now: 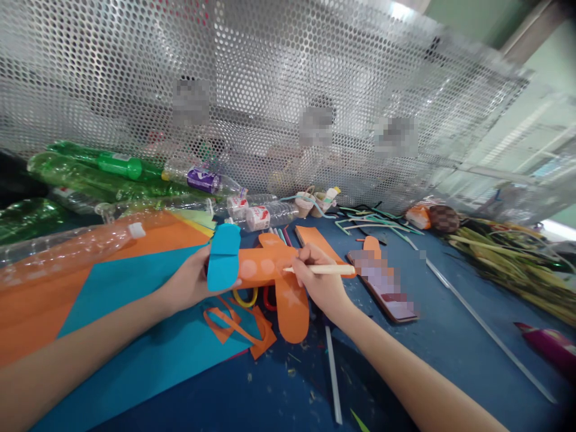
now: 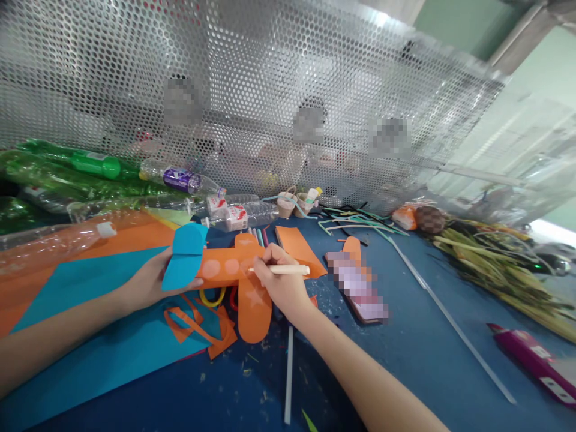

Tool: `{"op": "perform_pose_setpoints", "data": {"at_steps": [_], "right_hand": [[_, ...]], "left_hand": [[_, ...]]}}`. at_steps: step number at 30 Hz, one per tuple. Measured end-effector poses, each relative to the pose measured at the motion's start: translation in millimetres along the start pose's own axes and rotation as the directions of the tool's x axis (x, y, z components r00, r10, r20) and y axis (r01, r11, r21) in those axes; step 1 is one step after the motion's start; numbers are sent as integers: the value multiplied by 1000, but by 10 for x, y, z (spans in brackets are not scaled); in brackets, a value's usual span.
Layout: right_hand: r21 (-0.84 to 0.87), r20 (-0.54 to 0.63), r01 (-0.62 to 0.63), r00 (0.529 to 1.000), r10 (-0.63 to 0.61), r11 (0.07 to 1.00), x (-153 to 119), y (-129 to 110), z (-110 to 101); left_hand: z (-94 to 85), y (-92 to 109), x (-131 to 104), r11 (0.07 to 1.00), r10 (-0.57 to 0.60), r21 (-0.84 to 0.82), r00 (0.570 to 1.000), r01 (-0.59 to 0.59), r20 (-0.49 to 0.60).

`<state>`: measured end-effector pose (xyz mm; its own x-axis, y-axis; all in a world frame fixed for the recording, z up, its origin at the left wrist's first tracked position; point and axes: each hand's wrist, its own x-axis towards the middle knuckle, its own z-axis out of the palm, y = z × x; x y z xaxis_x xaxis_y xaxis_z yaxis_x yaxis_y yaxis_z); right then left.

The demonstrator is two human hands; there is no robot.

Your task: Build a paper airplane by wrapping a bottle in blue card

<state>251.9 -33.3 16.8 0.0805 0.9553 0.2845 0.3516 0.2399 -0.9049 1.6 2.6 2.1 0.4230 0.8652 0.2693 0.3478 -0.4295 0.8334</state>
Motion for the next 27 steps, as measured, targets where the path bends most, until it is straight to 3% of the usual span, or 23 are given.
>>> {"op": "perform_pose_setpoints", "data": {"at_steps": [12, 23, 27], "right_hand": [[4, -30, 14, 999, -14, 1000, 6, -6, 8], [5, 36, 9, 999, -9, 1000, -3, -27, -1], [7, -16, 23, 1000, -22, 1000, 3, -14, 0]], "left_hand": [[-15, 16, -4, 999, 10, 50, 1000, -9, -6], [-10, -19, 0, 999, 15, 28, 1000, -15, 2], [-12, -8, -4, 1000, 12, 3, 1000, -12, 9]]}}
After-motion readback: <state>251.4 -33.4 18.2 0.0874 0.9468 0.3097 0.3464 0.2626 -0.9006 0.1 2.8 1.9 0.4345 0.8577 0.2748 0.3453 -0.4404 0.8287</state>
